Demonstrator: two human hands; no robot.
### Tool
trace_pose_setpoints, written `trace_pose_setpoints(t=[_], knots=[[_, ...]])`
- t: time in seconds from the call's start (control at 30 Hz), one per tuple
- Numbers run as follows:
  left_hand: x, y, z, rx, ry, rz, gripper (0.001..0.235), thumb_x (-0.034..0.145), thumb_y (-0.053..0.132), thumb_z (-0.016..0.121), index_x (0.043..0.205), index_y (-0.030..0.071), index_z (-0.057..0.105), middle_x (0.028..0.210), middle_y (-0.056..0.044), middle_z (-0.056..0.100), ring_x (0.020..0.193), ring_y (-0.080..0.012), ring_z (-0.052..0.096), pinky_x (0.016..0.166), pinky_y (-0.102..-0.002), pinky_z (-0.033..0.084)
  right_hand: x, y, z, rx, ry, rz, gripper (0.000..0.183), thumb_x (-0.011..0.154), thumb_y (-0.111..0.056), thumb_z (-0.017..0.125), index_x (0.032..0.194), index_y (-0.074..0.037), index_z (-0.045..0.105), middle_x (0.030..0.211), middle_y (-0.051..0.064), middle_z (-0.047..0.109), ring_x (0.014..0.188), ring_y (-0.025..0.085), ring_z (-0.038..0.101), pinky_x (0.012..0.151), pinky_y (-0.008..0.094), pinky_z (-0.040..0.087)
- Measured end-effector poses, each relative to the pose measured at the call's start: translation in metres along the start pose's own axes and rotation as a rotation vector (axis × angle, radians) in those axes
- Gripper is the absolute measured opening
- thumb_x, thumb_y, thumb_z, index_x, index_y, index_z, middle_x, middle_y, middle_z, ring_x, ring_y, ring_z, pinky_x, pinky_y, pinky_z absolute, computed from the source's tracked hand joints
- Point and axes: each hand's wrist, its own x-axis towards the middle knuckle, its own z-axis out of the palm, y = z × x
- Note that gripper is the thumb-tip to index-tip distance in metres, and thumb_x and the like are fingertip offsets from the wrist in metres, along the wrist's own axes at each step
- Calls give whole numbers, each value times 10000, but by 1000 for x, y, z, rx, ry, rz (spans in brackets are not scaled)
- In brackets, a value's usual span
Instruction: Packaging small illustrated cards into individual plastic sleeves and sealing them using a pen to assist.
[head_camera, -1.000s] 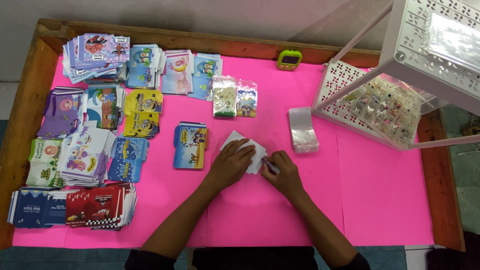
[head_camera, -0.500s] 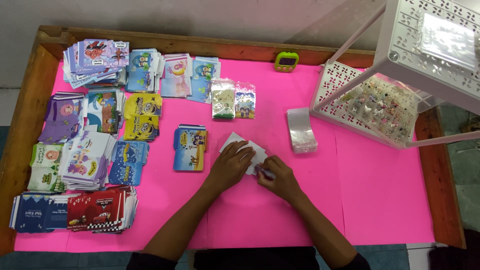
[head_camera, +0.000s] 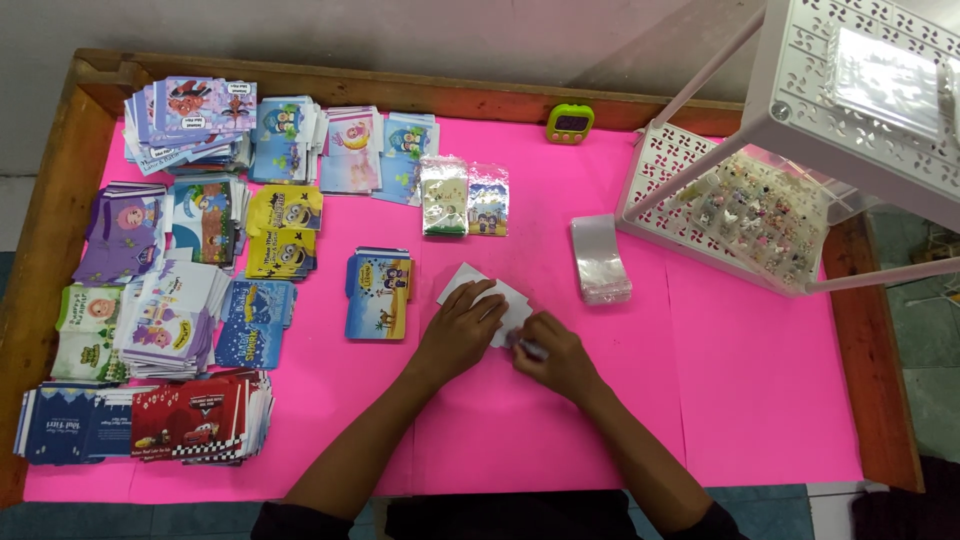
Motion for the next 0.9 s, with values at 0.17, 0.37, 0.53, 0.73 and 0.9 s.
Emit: trace_pose_setpoints(t=[0.17, 0.37, 0.53, 0.73, 0.9], knots=[[1, 0, -3, -7, 8, 7, 230, 950, 163, 694, 1160, 78, 734, 1190, -70, 718, 1385, -268, 513, 1137, -455, 416, 2, 3, -2, 44, -69, -95, 158, 740, -20, 783, 829, -49, 656, 826, 115, 659, 712, 305, 711, 579, 384, 616], [1, 2, -6, -22, 1, 4, 224, 967, 144, 680, 1171, 74, 740, 1185, -80, 733, 1368, -265, 539, 1132, -456, 427, 16, 32, 2, -144, 63, 63, 150, 792, -95, 774, 887, -63, 662, 877, 108, 651, 784, 298, 718, 631, 379, 610], [2, 2, -1, -11, 6, -6, 235, 951, 142, 698, 1173, 79, 741, 1169, -83, 742, 1356, -263, 554, 1124, -458, 440, 33, 41, 9, -156, 44, 16, 151, 799, -92, 775, 897, -55, 667, 850, 92, 632, 758, 293, 709, 618, 383, 610], [11, 9, -26, -13, 20, -2, 162, 959, 133, 693, 1093, 79, 767, 1123, -76, 765, 1319, -238, 585, 1120, -442, 434, 56, 38, 12, -66, -29, -44, 125, 831, -84, 781, 921, -44, 704, 870, 111, 672, 806, 303, 732, 655, 391, 614], [12, 12, -23, 16, 42, -4, 125, 971, 138, 681, 1033, 74, 769, 1082, -82, 774, 1294, -234, 606, 1108, -433, 448, 63, 37, 14, -33, -55, -48, 126, 853, -70, 775, 949, -16, 713, 879, 145, 682, 813, 316, 733, 659, 415, 618]])
